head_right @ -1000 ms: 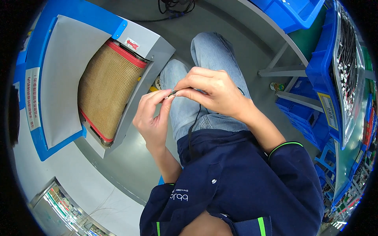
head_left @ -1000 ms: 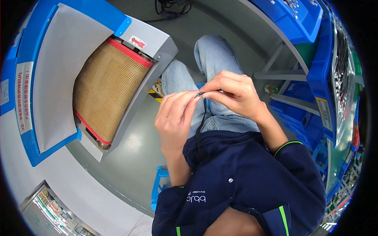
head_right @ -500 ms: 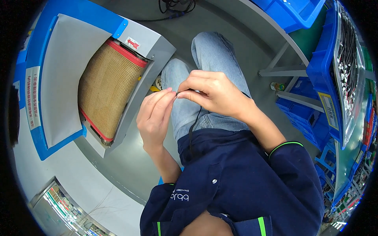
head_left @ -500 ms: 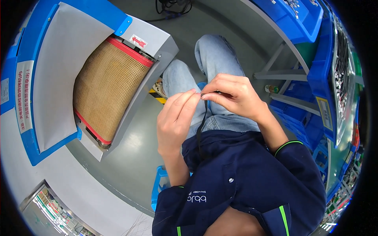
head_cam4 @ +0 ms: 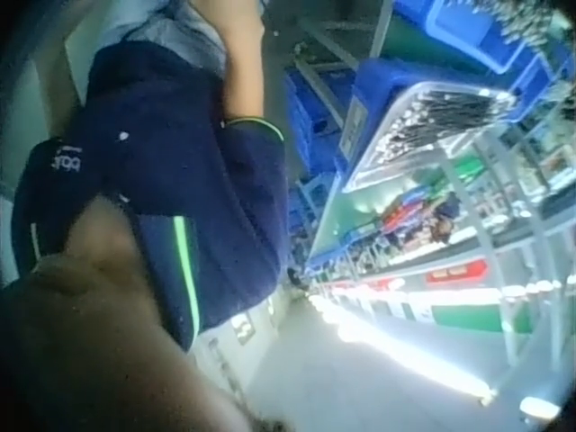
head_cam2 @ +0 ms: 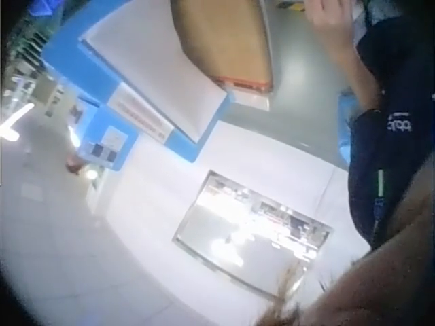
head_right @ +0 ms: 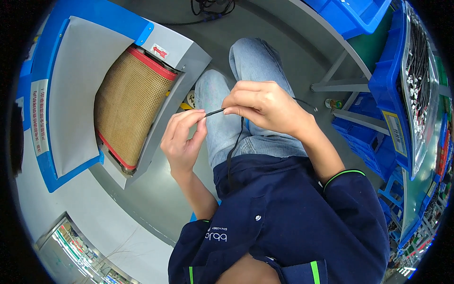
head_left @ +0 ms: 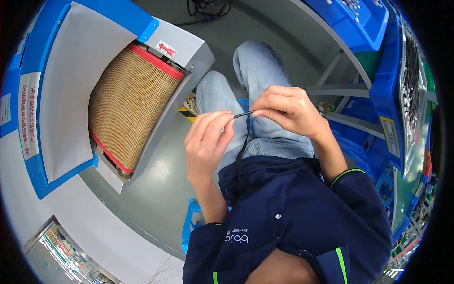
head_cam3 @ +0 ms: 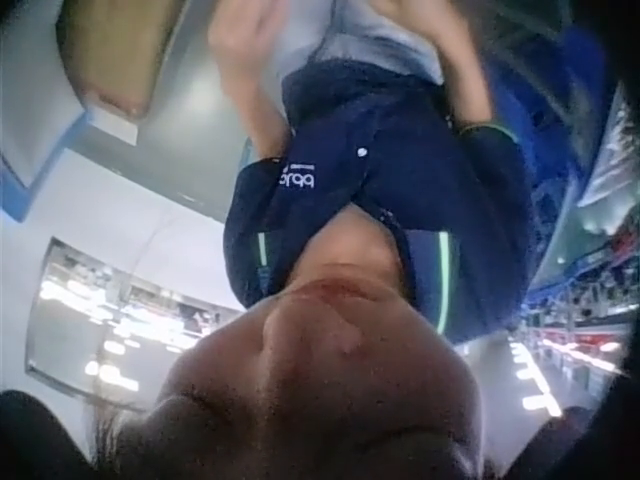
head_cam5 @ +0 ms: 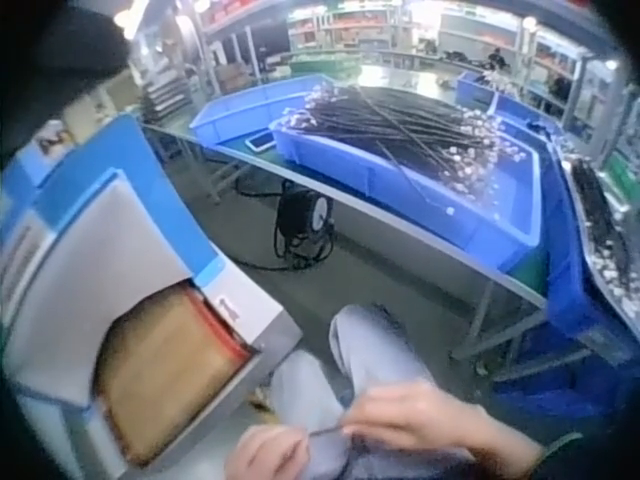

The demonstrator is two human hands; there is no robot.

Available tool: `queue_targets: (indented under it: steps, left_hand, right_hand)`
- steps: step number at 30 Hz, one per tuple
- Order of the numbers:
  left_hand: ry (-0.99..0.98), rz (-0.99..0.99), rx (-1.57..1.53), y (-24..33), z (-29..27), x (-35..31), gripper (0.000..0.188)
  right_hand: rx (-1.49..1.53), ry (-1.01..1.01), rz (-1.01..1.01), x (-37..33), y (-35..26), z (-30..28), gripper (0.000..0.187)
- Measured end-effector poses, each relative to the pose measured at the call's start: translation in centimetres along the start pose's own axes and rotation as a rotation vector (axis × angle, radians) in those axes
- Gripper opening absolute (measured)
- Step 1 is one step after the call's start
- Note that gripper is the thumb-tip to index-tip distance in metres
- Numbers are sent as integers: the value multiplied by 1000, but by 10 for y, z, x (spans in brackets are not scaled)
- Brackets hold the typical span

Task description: The person feeds electrical wires into a processing machine by hand, then organizes the processed wires into plastic bins.

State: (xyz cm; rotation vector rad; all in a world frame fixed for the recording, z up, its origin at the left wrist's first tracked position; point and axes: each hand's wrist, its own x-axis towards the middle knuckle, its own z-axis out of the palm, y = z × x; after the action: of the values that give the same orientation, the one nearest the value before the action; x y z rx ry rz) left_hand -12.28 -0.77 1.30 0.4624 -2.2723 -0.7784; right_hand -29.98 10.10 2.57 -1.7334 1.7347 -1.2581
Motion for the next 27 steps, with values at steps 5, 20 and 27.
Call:
queue_targets:
  steps: [5, 20, 27]
  left_hand:
    - [-12, 23, -23, -2, 4, -1, 26]
    - [5, 84, -35, 2, 8, -2, 29]
    - [-68, 31, 20, -1, 1, -4, 25]
  right_hand:
    - [-59, -21, -63, 2, 3, -2, 11]
    - [-41, -31, -39, -3, 3, -3, 12]
    - [-14, -5, -12, -7, 6, -9, 16]
